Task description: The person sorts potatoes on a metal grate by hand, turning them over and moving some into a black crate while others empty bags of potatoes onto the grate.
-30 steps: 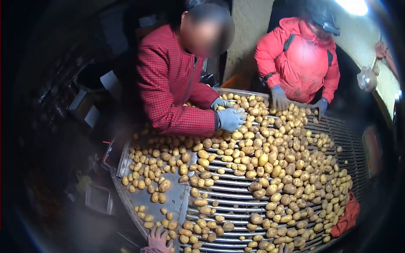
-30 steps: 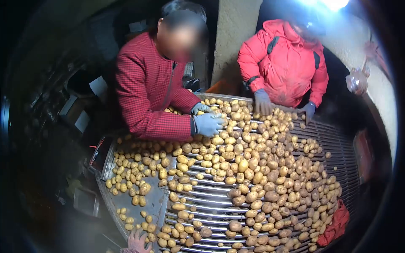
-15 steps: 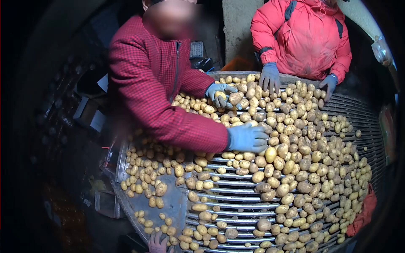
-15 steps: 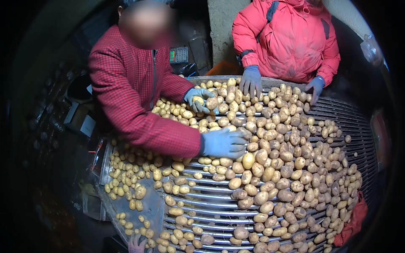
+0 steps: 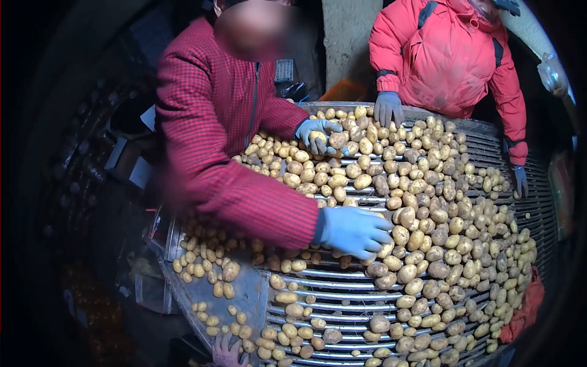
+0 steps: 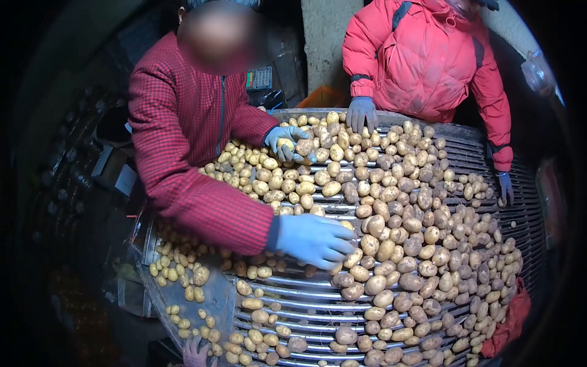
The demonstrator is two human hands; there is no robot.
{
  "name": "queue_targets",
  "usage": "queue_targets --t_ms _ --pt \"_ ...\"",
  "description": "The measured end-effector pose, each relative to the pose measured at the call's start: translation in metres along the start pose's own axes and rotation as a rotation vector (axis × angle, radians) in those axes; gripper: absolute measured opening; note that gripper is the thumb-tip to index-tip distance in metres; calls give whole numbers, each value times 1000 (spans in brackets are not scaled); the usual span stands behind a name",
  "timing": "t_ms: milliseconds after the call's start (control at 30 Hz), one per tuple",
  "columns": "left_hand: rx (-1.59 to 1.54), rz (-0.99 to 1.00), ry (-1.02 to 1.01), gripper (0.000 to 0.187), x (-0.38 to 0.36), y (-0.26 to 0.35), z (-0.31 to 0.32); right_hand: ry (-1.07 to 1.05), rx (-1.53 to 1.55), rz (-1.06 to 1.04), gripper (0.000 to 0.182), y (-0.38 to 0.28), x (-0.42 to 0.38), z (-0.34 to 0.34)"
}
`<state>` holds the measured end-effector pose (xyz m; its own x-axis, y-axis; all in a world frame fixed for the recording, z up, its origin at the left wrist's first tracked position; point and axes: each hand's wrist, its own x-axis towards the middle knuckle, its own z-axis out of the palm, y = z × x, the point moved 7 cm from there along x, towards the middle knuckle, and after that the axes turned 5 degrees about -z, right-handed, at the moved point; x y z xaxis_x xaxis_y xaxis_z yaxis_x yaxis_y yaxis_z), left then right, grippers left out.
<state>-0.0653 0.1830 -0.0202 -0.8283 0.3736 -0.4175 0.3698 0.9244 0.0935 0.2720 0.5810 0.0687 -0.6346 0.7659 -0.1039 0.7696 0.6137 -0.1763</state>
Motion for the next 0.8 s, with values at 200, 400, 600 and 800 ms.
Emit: queue_targets --t_ms 200,400,600,800 --pt "-13 69 111 56 0 9 -13 25 19 -44 84 3 -1 1" --pt "-15 76 143 55 -1 10 -17 90 48 -72 75 -6 0 -9" --pt "-68 83 151 56 -1 5 -14 148 63 -108 69 -13 1 -20" --pt "-103 124 251 62 -7 23 -40 60 80 74 73 -8 -12 -9"
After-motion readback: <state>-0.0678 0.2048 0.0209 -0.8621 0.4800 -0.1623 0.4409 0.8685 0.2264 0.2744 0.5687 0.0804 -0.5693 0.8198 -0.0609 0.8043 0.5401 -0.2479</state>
